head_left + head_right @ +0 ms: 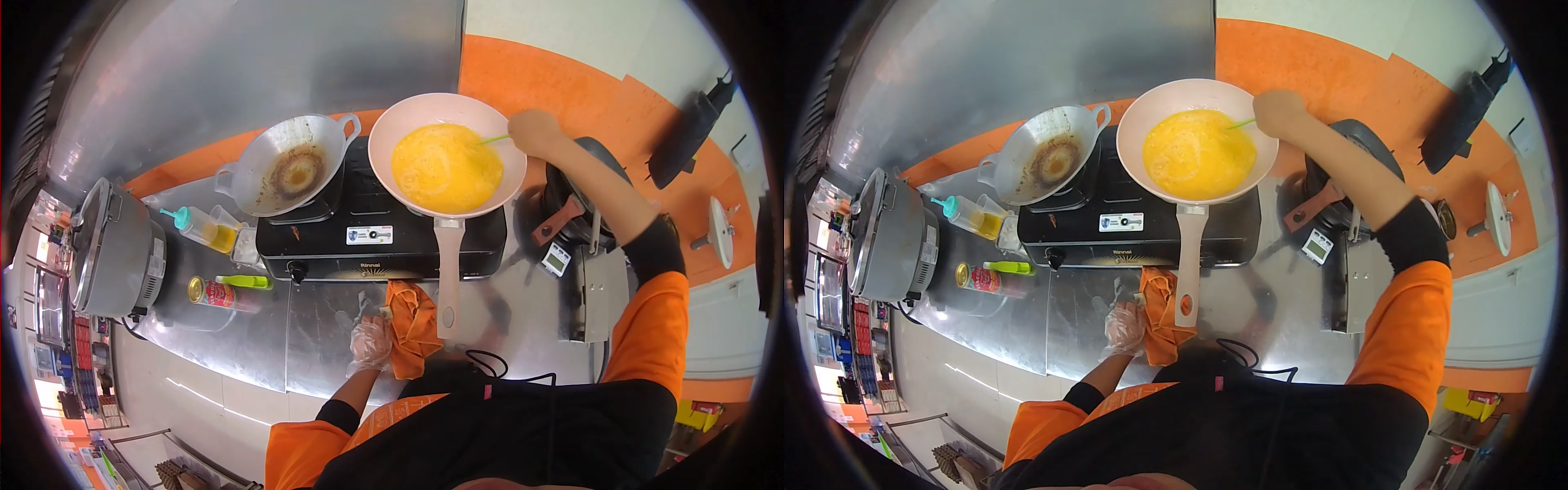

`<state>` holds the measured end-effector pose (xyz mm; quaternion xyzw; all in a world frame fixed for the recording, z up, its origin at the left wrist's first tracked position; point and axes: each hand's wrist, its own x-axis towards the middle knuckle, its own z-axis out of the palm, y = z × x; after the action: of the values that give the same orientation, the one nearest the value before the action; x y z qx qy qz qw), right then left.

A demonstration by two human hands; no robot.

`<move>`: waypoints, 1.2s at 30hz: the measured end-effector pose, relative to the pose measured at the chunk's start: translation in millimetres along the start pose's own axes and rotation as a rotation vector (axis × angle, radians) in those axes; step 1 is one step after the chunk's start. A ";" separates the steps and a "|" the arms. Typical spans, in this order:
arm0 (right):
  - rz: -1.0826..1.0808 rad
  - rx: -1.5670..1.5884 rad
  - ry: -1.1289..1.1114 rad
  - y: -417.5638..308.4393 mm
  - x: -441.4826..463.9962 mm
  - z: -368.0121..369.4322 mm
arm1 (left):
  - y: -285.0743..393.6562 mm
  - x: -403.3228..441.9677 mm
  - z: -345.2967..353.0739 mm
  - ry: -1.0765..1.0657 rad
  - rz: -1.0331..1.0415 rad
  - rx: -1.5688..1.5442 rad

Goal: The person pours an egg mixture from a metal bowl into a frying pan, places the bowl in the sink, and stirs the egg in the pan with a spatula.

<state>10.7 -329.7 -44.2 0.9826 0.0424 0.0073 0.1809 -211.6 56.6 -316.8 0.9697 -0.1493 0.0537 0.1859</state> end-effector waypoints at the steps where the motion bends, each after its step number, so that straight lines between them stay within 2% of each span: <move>1: -0.027 0.018 -0.033 5.0 -6.7 -8.9 | 0.0 -0.2 0.1 -0.029 -0.022 0.004; 6: -0.215 0.155 -0.194 -1.7 -49.7 -34.1 | 4.0 2.0 -4.5 -0.089 -0.076 0.022; 9: -0.258 0.180 -0.285 -40.0 -59.8 -34.0 | 2.0 1.2 -0.5 -0.070 -0.059 0.035; 11: -0.358 0.151 -0.194 -63.8 -54.2 -21.2 | 1.1 0.4 0.9 -0.028 -0.029 0.036; 13: -0.378 0.252 -0.072 -87.0 -50.3 -25.0 | 0.4 -0.3 0.8 -0.013 -0.021 0.035; 15: -0.297 0.285 -0.248 -109.0 -28.9 -35.5 | 1.0 -0.1 1.3 -0.024 -0.032 0.030; 21: -0.230 0.362 0.000 -139.1 31.8 -16.9 | 4.1 1.8 -2.4 -0.016 -0.017 0.050; 25: -0.103 0.331 0.043 -131.7 54.3 -10.5 | 5.7 3.0 -6.1 -0.022 -0.023 0.022; 30: -0.092 0.230 -0.065 -104.4 38.0 -3.1 | 4.9 0.8 -3.9 -0.007 -0.018 0.014; 36: -0.198 0.113 -0.203 -80.2 -7.5 -19.1 | 5.7 1.0 -5.2 -0.008 -0.017 0.018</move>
<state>-3.8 -248.9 -55.0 0.9779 0.1209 -0.1123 0.1286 -212.7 53.3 -309.9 0.9727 -0.1416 0.0494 0.1772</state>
